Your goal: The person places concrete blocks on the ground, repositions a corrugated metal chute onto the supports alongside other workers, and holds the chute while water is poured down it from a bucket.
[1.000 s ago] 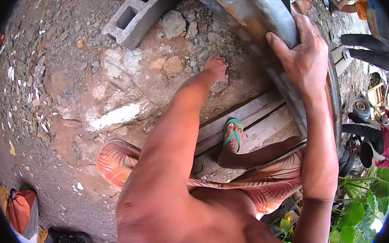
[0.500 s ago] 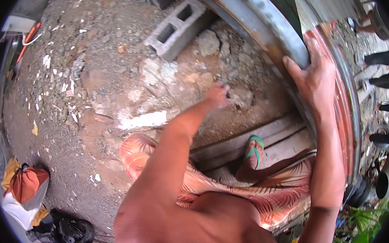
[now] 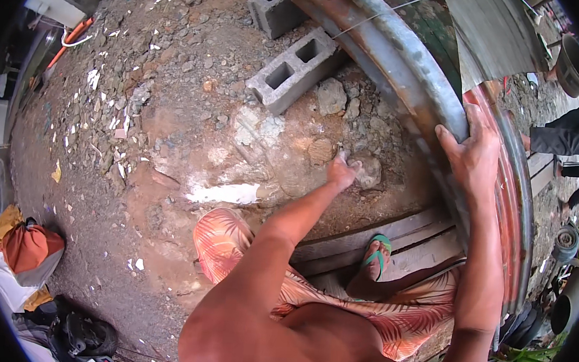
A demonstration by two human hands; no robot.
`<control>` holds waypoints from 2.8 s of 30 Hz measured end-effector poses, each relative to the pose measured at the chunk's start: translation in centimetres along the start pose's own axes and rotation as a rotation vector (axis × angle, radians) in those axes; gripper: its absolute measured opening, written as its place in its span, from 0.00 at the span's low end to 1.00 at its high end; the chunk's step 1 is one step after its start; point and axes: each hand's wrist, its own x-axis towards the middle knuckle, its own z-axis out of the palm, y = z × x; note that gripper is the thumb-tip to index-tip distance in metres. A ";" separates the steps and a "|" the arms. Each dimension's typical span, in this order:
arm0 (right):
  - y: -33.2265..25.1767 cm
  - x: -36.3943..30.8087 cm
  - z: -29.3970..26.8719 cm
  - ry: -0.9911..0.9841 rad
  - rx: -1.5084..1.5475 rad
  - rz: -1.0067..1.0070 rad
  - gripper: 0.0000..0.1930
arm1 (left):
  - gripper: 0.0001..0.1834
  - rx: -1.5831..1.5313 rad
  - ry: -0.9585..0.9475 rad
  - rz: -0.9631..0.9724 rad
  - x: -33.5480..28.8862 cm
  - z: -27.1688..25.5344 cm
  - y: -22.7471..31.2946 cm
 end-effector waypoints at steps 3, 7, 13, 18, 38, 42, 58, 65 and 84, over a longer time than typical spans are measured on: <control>1.0 0.0 -1.1 -0.041 0.042 0.074 0.26 | 0.21 -0.132 -0.070 0.006 1.3 -4.0 4.3; 1.2 0.1 -0.5 0.003 0.029 -0.019 0.26 | 0.22 -0.222 0.108 0.119 3.4 -15.7 11.4; 1.2 0.0 -1.4 -0.021 -0.009 -0.030 0.26 | 0.34 -0.072 0.498 0.045 12.4 -26.9 17.3; 0.5 -1.5 -2.1 -0.024 0.021 0.122 0.23 | 0.32 -0.651 0.312 0.075 18.2 -26.3 18.4; 0.6 -3.2 -3.1 -0.199 -0.073 0.110 0.36 | 0.40 -0.935 0.214 0.019 18.3 -23.4 13.4; 1.4 -4.2 -5.0 -0.069 -0.098 0.097 0.34 | 0.47 -0.837 0.432 -0.123 17.7 -21.6 13.8; 0.7 -5.3 -2.4 -0.199 0.256 0.032 0.17 | 0.53 0.465 0.550 0.437 12.2 -25.7 10.6; 0.9 -5.6 -1.0 -0.139 0.259 0.000 0.17 | 0.46 0.325 0.743 0.169 12.2 -22.1 12.9; 1.3 -5.1 -1.7 -0.241 0.398 0.012 0.15 | 0.33 0.115 0.620 0.141 12.8 -19.6 13.6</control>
